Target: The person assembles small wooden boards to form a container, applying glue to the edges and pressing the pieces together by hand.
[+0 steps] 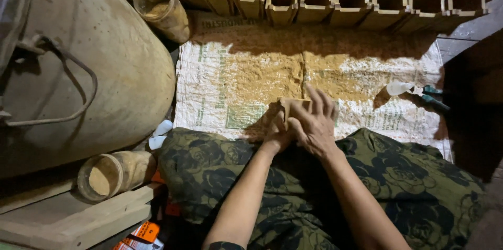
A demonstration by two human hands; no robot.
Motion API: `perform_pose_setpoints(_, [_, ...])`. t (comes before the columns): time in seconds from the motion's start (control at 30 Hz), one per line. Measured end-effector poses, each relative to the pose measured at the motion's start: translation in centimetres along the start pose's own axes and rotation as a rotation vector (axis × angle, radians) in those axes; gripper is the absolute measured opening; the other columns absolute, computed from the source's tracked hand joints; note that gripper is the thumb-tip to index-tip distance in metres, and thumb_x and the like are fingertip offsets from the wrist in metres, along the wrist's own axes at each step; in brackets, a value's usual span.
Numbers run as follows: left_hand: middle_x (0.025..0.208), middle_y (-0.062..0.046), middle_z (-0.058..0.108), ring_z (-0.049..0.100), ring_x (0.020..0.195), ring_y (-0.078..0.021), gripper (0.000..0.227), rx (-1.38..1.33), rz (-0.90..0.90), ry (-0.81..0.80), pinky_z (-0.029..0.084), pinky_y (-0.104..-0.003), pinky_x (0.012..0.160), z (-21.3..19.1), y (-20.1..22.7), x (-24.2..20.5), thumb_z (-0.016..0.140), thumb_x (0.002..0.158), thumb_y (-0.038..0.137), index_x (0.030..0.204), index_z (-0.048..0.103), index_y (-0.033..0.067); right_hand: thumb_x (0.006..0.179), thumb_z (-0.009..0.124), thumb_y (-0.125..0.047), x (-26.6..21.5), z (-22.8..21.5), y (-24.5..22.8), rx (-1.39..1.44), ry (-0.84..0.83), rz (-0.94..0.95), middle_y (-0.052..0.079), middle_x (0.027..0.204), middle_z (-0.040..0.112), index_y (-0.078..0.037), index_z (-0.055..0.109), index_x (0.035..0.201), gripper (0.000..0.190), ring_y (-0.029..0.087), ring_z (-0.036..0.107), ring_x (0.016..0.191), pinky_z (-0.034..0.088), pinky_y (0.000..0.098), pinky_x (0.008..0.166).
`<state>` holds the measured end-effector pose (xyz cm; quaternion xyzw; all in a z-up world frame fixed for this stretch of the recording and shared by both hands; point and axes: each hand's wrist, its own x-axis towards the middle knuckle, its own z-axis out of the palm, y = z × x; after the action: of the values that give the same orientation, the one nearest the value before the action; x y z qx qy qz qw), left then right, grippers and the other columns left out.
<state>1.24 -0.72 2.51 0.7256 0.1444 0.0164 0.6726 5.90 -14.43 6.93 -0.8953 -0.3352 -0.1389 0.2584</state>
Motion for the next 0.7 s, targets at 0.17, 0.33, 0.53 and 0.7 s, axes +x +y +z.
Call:
perform_pose_setpoints(0.17, [0.127, -0.015, 0.067, 0.059, 0.125, -0.0279, 0.065, -0.105, -0.063, -0.023, 0.051, -0.041, 0.105, 0.3, -4.4, 0.3, 0.078, 0.069, 0.014, 0.131, 0.057, 0.0081, 0.103, 0.046, -0.059, -0.3, -0.7, 0.7, -0.066, -0.043, -0.052, 0.01, 0.168, 0.028, -0.04, 0.069, 0.13, 0.041, 0.036, 0.012, 0.154, 0.005, 0.0521, 0.118])
perform_pose_setpoints(0.33, [0.135, -0.006, 0.064, 0.059, 0.127, -0.026, 0.08, 0.166, -0.365, 0.004, 0.049, -0.041, 0.109, 0.3, 2.5, -0.7, 0.08, 0.07, 0.057, 0.136, 0.057, 0.0179, 0.103, 0.051, -0.057, -0.1, -0.2, 2.3, -0.001, -0.037, 0.023, 0.005, 0.164, 0.033, -0.047, 0.063, 0.139, 0.039, 0.033, 0.023, 0.15, 0.014, 0.05, 0.118])
perform_pose_setpoints(0.53, [0.095, -0.024, 0.069, 0.068, 0.104, -0.0346, 0.071, 0.142, -0.132, 0.007, 0.055, -0.041, 0.09, 0.1, -9.2, 1.3, 0.047, 0.063, -0.003, 0.134, 0.051, -0.0045, 0.107, 0.051, -0.052, 0.2, -0.1, 4.2, -0.091, -0.037, 0.079, 0.003, 0.157, 0.046, -0.041, 0.073, 0.126, 0.032, 0.032, 0.033, 0.146, 0.022, 0.051, 0.116])
perform_pose_setpoints(0.7, [0.093, -0.02, 0.073, 0.072, 0.093, -0.0312, 0.057, 0.028, -0.023, 0.107, 0.057, -0.043, 0.079, -0.1, -7.4, 0.6, 0.098, 0.055, 0.023, 0.096, 0.065, 0.0009, 0.104, 0.075, -0.01, -2.8, -1.9, 12.8, 0.363, 0.535, 0.624, 0.018, 0.109, 0.069, -0.007, 0.06, 0.134, 0.033, 0.033, 0.067, 0.093, 0.057, 0.0396, 0.074])
